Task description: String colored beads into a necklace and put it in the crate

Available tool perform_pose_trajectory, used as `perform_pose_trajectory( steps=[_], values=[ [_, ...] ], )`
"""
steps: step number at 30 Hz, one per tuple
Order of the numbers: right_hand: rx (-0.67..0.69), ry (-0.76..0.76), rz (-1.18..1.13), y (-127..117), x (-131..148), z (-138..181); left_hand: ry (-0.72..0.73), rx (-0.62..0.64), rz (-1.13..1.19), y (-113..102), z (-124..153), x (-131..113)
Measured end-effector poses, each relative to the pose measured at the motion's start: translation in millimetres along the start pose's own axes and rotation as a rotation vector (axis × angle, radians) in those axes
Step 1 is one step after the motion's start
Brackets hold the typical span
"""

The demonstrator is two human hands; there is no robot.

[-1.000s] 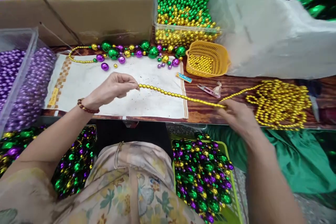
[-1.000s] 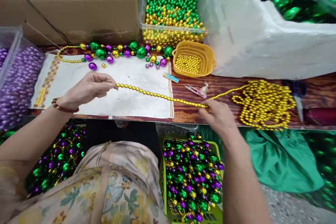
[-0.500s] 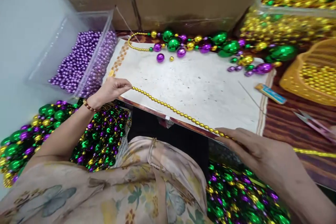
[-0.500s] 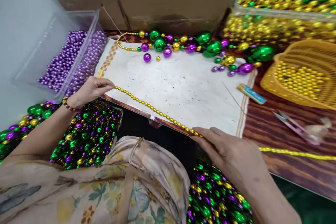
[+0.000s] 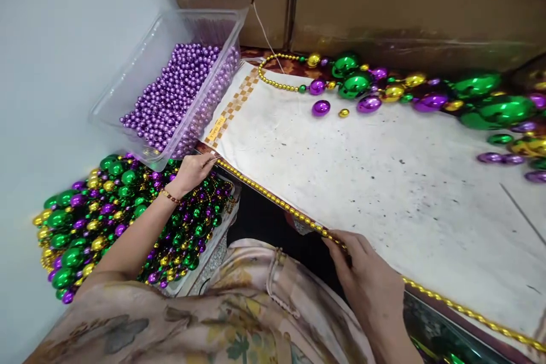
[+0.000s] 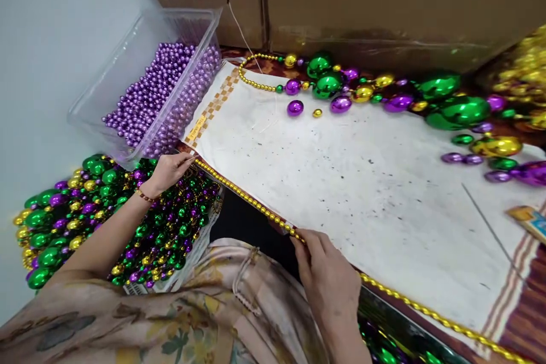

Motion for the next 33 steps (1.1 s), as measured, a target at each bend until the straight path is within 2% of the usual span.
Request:
perform_pose_trajectory(
  steps=[5,11,17,23,28,33],
  values=[
    [0.029,0.036,-0.041,6.6,1.9,-8.2,-0.051,-0.063,0.035,8.9,1.1,10.9],
    [0.062,0.024,-0.153,8.1,-1.7,-6.9,-0.157,-0.092,0.069,11.0,6.2,11.2],
    [0.159,0.095,-0.21,6.2,-3.7,-1.8,-0.207,-0.078,0.072,11.6,10.0,11.5],
    [0.183,0.173,-0.258,0.3,2.8,-6.5,-0.231,-0.054,0.148,8.4,12.2,13.4],
    [0.244,0.277,-0.328,-1.8,6.9,-9.6,-0.298,-0.084,0.132,6.8,12.5,19.4],
    [0.244,0.334,-0.359,-0.6,10.3,-9.7,-0.326,-0.077,0.15,7.3,12.8,21.2]
  ],
)
Point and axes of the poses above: each hand's wrist, its own z-axis away from the middle knuckle, its own y-axis out of the palm, x = y × z, the point moved 2 cm from there along -z, towards the middle knuckle, and after that the axes turned 1 degree about x, right-handed, at the moved point
